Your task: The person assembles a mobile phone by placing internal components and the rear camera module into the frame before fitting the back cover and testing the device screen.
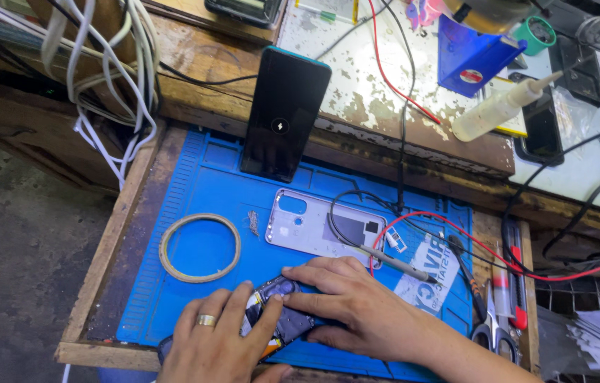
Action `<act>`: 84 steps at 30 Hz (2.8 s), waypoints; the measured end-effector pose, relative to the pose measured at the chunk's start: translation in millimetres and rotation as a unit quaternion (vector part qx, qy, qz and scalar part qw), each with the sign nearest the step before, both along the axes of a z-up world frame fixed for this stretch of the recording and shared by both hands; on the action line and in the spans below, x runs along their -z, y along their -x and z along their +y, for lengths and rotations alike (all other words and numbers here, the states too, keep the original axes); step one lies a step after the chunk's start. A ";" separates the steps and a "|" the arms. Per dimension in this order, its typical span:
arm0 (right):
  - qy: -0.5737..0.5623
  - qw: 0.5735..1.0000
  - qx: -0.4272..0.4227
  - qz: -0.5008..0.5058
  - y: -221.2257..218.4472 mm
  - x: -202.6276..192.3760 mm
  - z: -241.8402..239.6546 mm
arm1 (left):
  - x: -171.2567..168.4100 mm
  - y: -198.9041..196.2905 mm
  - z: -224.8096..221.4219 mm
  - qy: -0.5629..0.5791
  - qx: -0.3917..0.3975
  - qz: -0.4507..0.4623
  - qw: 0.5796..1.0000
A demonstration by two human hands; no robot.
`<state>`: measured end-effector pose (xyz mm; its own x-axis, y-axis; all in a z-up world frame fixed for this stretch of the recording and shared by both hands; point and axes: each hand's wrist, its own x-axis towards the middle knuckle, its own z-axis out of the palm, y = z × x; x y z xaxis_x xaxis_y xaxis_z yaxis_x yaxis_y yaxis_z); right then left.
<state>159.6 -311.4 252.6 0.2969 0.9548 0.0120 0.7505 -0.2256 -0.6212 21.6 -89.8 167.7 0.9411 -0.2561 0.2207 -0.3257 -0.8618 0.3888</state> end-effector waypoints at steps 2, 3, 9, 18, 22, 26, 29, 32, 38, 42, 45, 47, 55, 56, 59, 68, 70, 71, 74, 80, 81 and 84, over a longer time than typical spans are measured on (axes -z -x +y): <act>-0.006 1.000 0.012 0.000 1.3 0.6 -5.0 | -4.2 -1.6 2.1 0.007 0.001 0.011 1.000; -0.013 1.000 0.023 0.006 2.1 0.5 -8.8 | -6.5 -0.7 2.2 0.011 0.001 0.018 1.000; -0.013 0.994 0.110 0.011 14.3 -7.5 -28.1 | -17.1 -0.6 1.9 0.010 0.002 0.021 1.000; -0.043 0.993 0.069 -0.090 34.8 -0.2 -25.1 | -27.5 -3.9 -0.3 0.006 -0.003 -0.003 1.000; -0.052 0.992 0.066 -0.094 35.3 -0.4 -27.0 | -36.8 -4.5 -2.2 0.004 -0.009 0.026 1.000; -0.046 0.994 0.086 -0.053 36.7 -1.6 -23.5 | -33.8 -6.6 -0.5 0.000 -0.006 0.012 1.000; -0.040 0.993 0.112 -0.029 37.5 -3.8 -19.1 | -33.8 -4.9 -0.9 0.022 -0.024 0.025 0.999; -0.029 0.988 0.150 -0.003 40.4 -7.6 -10.9 | -41.2 -8.2 -2.7 0.059 -0.038 0.049 0.996; -0.038 0.971 0.236 0.000 54.6 -8.9 13.3 | -48.7 -13.5 -11.1 0.098 -0.059 0.014 0.993; -0.052 0.961 0.268 -0.033 63.4 -5.2 21.9 | -48.4 -12.9 -15.4 0.101 -0.068 0.019 0.992; -0.057 0.955 0.290 -0.022 67.1 -2.5 23.2 | -49.8 -11.6 -16.9 0.097 -0.067 -0.001 0.993; -0.062 0.952 0.299 -0.018 69.9 -2.4 22.8 | -51.7 -11.8 -18.2 0.092 -0.076 0.020 0.993; -0.101 0.933 0.345 0.032 73.9 -0.6 16.8 | -57.8 -12.2 -17.8 0.107 -0.080 0.043 0.990; -0.092 0.909 0.388 0.120 71.7 1.3 13.5 | -58.6 -12.0 -17.3 0.110 -0.080 0.039 0.990; -0.104 0.816 0.459 0.336 65.6 7.9 0.1 | -61.3 -11.7 -16.8 0.115 -0.081 0.052 0.989; -0.243 0.752 0.471 0.392 63.6 20.6 -42.8 | -67.4 -13.6 -18.1 0.093 -0.069 0.042 0.992; -0.244 0.763 0.479 0.359 68.3 17.7 -47.1 | -65.1 -11.2 -18.5 0.090 -0.070 0.038 0.993; -0.224 0.791 0.490 0.290 72.5 15.9 -46.7 | -63.8 -11.0 -18.6 0.090 -0.072 0.034 0.993; -0.172 0.846 0.496 0.096 86.8 13.9 -36.9 | -60.2 -11.2 -18.3 0.093 -0.075 0.030 0.992; -0.159 0.876 0.453 -0.048 94.7 17.3 -17.6 | -61.2 -15.5 -16.6 0.087 -0.060 0.043 0.993; -0.160 0.875 0.454 -0.054 95.2 17.8 -16.0 | -62.3 -15.5 -17.0 0.091 -0.058 0.029 0.994; -0.156 0.875 0.455 -0.055 97.0 17.6 -13.3 | -67.2 -18.3 -17.8 0.090 -0.069 0.043 0.993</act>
